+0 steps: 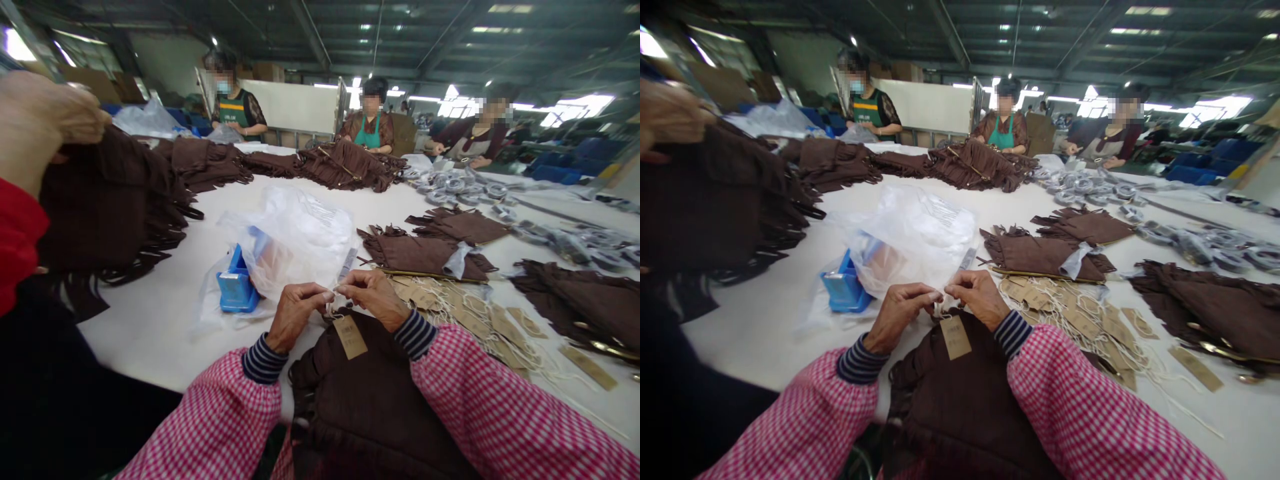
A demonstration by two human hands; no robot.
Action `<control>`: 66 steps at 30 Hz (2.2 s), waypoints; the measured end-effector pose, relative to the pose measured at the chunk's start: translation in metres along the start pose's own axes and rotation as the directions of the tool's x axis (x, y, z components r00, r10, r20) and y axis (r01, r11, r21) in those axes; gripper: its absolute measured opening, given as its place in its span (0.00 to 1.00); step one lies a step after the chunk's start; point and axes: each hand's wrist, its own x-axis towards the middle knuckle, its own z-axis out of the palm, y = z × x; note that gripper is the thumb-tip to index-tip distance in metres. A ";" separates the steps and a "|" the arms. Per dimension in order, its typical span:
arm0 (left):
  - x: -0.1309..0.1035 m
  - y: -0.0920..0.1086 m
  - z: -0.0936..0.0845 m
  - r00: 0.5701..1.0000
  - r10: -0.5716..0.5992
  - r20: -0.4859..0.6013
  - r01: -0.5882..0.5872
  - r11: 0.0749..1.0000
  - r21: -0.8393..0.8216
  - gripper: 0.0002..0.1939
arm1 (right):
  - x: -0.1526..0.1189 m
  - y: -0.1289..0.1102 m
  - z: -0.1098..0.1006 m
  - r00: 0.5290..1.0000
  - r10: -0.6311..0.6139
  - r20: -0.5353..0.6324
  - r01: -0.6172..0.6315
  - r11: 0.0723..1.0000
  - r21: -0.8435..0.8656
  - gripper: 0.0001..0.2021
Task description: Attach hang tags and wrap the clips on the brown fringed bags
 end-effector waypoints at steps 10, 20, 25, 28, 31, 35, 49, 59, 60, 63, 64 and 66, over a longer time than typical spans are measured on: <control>0.000 -0.004 -0.003 0.958 -0.094 0.271 0.206 0.881 -0.425 0.09 | -0.053 -0.014 -0.013 0.966 -0.128 0.227 0.233 0.811 -0.537 0.06; -0.002 -0.001 -0.005 0.954 -0.033 0.297 0.178 0.861 -0.476 0.08 | -0.071 0.006 -0.002 0.928 -0.147 0.342 0.370 0.457 -0.809 0.12; 0.001 -0.007 -0.002 0.988 0.014 0.152 0.045 0.925 -0.378 0.08 | -0.064 0.002 0.004 0.973 -0.099 0.210 0.229 0.562 -0.795 0.07; 0.001 -0.008 -0.001 0.987 0.102 0.121 -0.065 0.958 -0.280 0.09 | -0.057 0.005 0.010 0.996 -0.052 0.072 0.088 0.627 -0.774 0.12; 0.000 -0.006 -0.001 0.977 0.175 0.125 -0.143 0.963 -0.227 0.07 | -0.050 0.012 0.009 1.000 0.005 0.004 -0.001 0.793 -0.610 0.17; -0.001 -0.005 -0.002 0.971 0.165 0.174 -0.130 0.972 -0.197 0.06 | -0.044 0.009 -0.004 0.997 0.024 0.072 -0.002 0.956 -0.293 0.09; -0.003 -0.013 0.008 0.928 0.304 0.216 -0.318 0.948 0.029 0.06 | -0.016 -0.003 0.001 0.956 -0.243 0.165 0.274 0.940 -0.203 0.13; -0.003 -0.012 0.014 0.936 0.287 0.201 -0.291 0.957 -0.011 0.04 | -0.027 0.007 -0.007 0.995 -0.098 0.031 0.101 0.991 -0.083 0.08; -0.004 -0.010 0.014 0.941 0.270 0.205 -0.273 0.962 -0.018 0.04 | -0.027 0.008 -0.006 0.997 -0.069 0.019 0.069 0.997 -0.027 0.08; -0.003 -0.005 0.009 0.960 0.210 0.184 -0.212 0.977 -0.006 0.05 | -0.025 0.013 -0.006 0.999 0.015 -0.046 -0.008 0.991 0.134 0.08; -0.001 -0.006 0.006 0.972 0.174 0.160 -0.176 0.984 0.000 0.05 | -0.024 0.016 -0.008 0.997 0.038 -0.065 -0.027 0.985 0.171 0.08; 0.004 -0.009 0.002 0.994 0.085 0.070 -0.083 0.996 -0.030 0.05 | -0.023 0.021 -0.012 0.994 0.063 -0.084 -0.047 0.982 0.181 0.09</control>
